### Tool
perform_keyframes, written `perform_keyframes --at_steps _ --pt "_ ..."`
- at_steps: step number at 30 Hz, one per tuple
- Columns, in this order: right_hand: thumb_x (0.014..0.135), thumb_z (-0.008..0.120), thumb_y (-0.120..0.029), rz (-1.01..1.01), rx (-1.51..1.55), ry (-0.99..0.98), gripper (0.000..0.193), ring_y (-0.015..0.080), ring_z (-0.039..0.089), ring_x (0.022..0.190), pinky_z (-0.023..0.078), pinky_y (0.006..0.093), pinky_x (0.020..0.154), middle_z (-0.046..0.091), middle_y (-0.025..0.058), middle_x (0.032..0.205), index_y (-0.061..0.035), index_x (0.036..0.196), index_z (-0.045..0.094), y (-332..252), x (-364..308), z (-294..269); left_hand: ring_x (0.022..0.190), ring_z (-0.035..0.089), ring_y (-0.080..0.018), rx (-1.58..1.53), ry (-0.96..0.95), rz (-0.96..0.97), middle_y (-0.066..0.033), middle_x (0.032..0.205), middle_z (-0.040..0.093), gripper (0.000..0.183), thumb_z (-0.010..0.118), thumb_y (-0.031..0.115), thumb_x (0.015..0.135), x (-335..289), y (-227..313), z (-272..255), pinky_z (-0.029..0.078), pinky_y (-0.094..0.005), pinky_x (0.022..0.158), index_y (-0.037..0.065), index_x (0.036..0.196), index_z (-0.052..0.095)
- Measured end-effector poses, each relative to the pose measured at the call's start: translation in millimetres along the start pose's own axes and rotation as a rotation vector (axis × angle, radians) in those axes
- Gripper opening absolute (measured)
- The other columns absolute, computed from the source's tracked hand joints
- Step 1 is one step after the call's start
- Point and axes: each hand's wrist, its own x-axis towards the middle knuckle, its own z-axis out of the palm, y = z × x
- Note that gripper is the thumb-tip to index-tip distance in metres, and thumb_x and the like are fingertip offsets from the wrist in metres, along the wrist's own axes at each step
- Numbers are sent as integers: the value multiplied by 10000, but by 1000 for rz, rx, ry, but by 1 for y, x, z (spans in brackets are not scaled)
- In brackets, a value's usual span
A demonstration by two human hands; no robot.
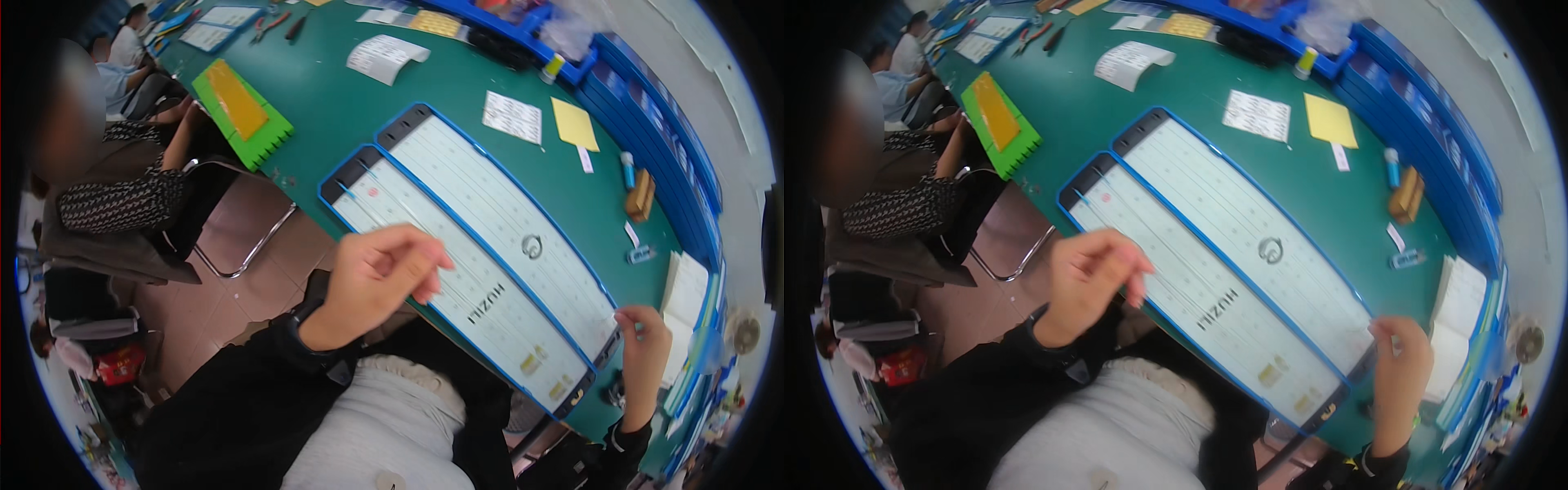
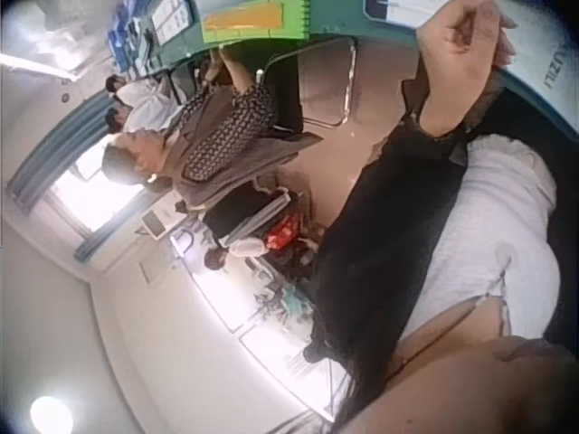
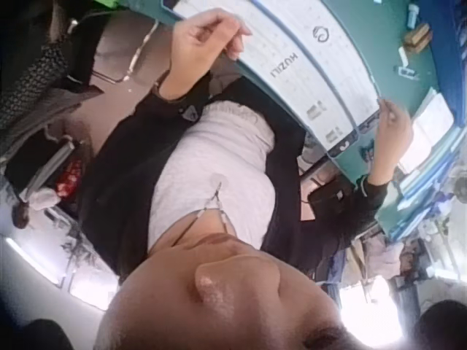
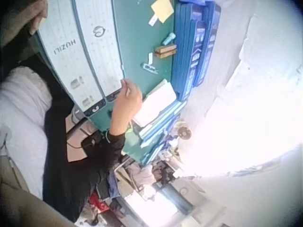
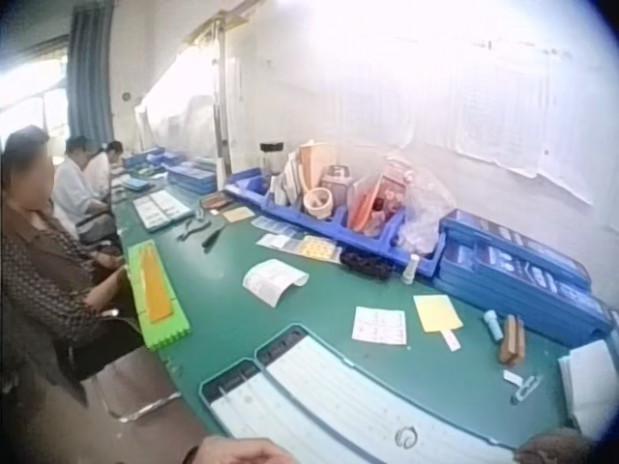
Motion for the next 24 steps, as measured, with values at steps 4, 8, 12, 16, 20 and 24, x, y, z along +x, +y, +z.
perform_keyframes --at_steps 4,8,12,16,20,24 --pt "791 672 32 -274 -33 273 160 284 676 841 542 344 727 699 151 1004 -26 937 707 -77 9 9 582 614 -100 107 -97 -170 -74 672 660 193 597 92 956 0 1 3 490 -213 552 -54 867 686" --pt "769 713 56 -405 379 51 313 280 699 894 560 298 721 696 162 1053 -37 1068 710 -148 18 7 618 645 -93 248 -131 -93 -67 690 682 162 633 90 934 1 -4 10 505 -204 575 -40 865 701" --pt "778 745 24 -259 703 -208 251 231 692 769 547 258 648 701 146 942 -15 1024 712 -162 29 23 651 671 -93 257 -181 -8 -74 725 702 110 642 57 909 3 -7 10 517 -210 595 -28 891 709" --pt "773 739 53 -284 702 -261 184 180 660 696 523 248 620 695 115 853 -3 947 717 -155 36 23 665 680 -118 227 -244 8 -73 735 707 93 690 74 889 2 -8 10 527 -228 621 -16 873 709" --pt "773 730 56 -190 750 -189 108 153 642 696 511 247 642 682 88 817 14 866 697 -153 48 20 835 677 -212 516 -210 343 -105 917 704 210 653 -63 785 5 -5 -9 519 -287 737 35 959 716" --pt "793 707 29 -130 805 -227 68 156 641 729 501 250 660 674 91 832 12 856 690 -161 73 31 1039 617 -305 900 441 524 -152 1131 657 396 439 -166 781 26 -18 -51 437 -365 956 4 1061 661"
